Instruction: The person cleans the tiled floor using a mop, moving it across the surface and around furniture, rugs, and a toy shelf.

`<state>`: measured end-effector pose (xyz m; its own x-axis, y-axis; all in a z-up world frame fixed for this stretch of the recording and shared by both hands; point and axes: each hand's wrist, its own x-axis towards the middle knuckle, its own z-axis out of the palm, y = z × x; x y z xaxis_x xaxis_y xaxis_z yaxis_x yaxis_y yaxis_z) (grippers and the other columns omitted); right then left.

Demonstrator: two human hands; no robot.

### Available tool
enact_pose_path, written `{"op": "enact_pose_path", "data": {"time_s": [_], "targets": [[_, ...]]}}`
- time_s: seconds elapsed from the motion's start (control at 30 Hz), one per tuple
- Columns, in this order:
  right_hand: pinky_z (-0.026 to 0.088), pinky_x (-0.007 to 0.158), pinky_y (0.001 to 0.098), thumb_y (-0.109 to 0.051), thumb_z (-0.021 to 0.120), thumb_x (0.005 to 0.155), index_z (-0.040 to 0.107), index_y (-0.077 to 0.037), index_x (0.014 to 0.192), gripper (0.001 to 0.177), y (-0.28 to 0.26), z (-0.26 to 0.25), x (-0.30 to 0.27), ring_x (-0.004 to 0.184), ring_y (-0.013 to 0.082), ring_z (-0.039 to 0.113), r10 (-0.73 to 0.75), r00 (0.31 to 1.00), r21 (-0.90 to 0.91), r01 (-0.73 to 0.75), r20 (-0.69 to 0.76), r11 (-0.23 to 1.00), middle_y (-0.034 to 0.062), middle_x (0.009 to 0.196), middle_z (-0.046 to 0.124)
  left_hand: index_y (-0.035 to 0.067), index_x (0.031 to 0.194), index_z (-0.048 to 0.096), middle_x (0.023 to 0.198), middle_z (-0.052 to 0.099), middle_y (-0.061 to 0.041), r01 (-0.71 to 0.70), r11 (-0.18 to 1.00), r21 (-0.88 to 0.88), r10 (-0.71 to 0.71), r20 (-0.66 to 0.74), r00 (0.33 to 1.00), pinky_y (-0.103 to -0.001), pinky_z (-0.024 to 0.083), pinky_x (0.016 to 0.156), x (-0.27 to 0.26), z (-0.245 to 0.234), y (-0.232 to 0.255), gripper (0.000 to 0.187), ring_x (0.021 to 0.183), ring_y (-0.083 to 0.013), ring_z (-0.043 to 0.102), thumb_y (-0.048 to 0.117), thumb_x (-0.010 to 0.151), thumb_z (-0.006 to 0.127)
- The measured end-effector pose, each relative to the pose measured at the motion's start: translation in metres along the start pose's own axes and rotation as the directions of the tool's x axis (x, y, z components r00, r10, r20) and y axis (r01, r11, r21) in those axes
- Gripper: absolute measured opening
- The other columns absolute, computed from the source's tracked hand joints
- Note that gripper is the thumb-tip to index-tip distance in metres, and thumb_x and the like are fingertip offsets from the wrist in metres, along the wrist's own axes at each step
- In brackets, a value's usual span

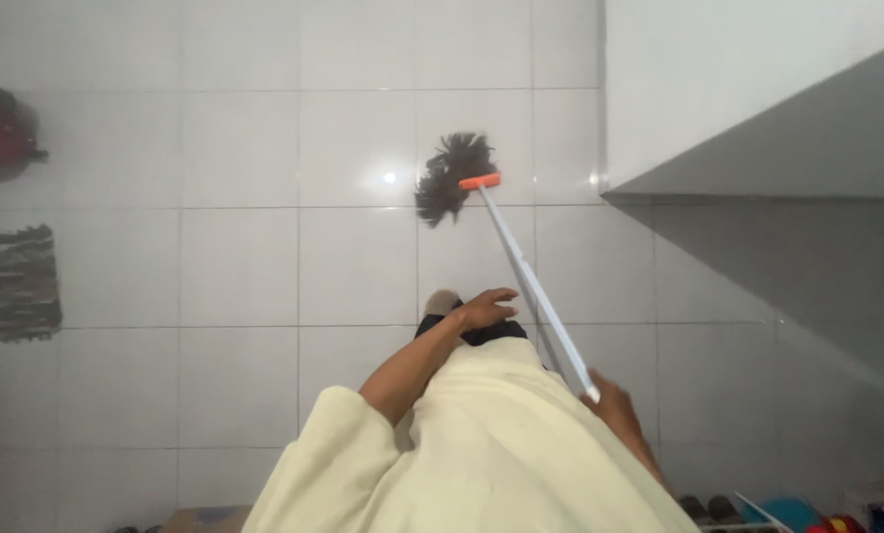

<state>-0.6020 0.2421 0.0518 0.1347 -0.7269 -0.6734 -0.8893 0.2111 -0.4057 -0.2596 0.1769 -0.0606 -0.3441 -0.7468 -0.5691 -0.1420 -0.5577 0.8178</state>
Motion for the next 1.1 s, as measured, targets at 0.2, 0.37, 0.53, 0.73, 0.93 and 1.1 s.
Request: {"op": "enact_pose_path", "data": {"time_s": [0.2,0.37,0.53,0.73,0.93,1.1], "targets": [[0.054,0.054,0.0391,-0.023,0.071,0.092,0.055,-0.010,0.147,0.059,-0.120,-0.029,0.147,0.059,0.0238,0.065,0.036,0.998,-0.004,-0.036,-0.054,0.999,0.0192,0.090,0.074,0.006,0.146,0.052,0.152,0.053,-0.016,-0.021,0.993,-0.117,-0.006,-0.227,0.974,-0.039,0.043,0.115,-0.065,-0.065,-0.045,0.057,0.140,-0.0284,0.050,0.029,0.096,0.068],[0.050,0.051,0.0416,-0.027,0.072,0.091,0.071,-0.004,0.125,0.040,-0.243,-0.037,0.284,0.056,0.0253,0.063,-0.096,0.987,0.107,0.110,-0.132,0.988,0.0172,0.078,0.070,0.008,0.145,0.054,0.147,0.057,-0.015,0.000,0.978,-0.211,-0.082,-0.384,0.920,-0.037,0.044,0.112,-0.120,-0.093,-0.047,0.053,0.136,-0.0274,0.054,0.028,0.097,0.065],[0.059,0.073,0.0471,-0.033,0.070,0.092,0.071,0.003,0.103,0.039,-0.346,-0.042,0.358,0.081,0.0364,0.071,-0.202,0.947,-0.065,0.192,-0.251,0.979,0.0234,0.093,0.072,0.010,0.143,0.056,0.138,0.063,-0.011,0.001,0.924,-0.381,-0.185,-0.446,0.876,-0.038,0.052,0.097,-0.157,-0.098,-0.060,0.051,0.123,-0.0236,0.060,0.027,0.095,0.065],[0.060,0.074,0.0461,-0.032,0.061,0.097,0.069,-0.002,0.112,0.035,-0.340,-0.027,0.341,0.074,0.0345,0.074,-0.178,0.971,-0.143,0.156,-0.159,0.977,0.0212,0.092,0.075,0.010,0.143,0.057,0.134,0.065,-0.009,-0.001,0.859,-0.511,-0.270,-0.455,0.848,-0.036,0.053,0.094,-0.168,-0.109,-0.080,0.048,0.118,-0.0209,0.063,0.028,0.098,0.061],[0.058,0.076,0.0466,-0.032,0.059,0.099,0.069,-0.007,0.121,0.035,-0.230,0.007,0.239,0.077,0.0338,0.072,-0.271,0.947,-0.322,0.206,-0.174,0.924,0.0189,0.098,0.075,0.007,0.140,0.059,0.133,0.067,-0.011,-0.011,0.874,-0.486,-0.235,-0.442,0.866,-0.037,0.054,0.092,-0.141,-0.139,-0.070,0.049,0.115,-0.0233,0.067,0.031,0.098,0.061],[0.058,0.075,0.0466,-0.033,0.058,0.098,0.064,-0.009,0.132,0.042,-0.147,0.021,0.142,0.076,0.0329,0.072,-0.012,0.994,-0.118,-0.001,-0.105,0.993,0.0188,0.101,0.075,0.006,0.142,0.055,0.135,0.065,-0.010,0.014,0.912,-0.409,-0.197,-0.409,0.891,-0.037,0.054,0.093,-0.105,-0.162,-0.030,0.051,0.119,-0.0241,0.066,0.031,0.098,0.063]]}}
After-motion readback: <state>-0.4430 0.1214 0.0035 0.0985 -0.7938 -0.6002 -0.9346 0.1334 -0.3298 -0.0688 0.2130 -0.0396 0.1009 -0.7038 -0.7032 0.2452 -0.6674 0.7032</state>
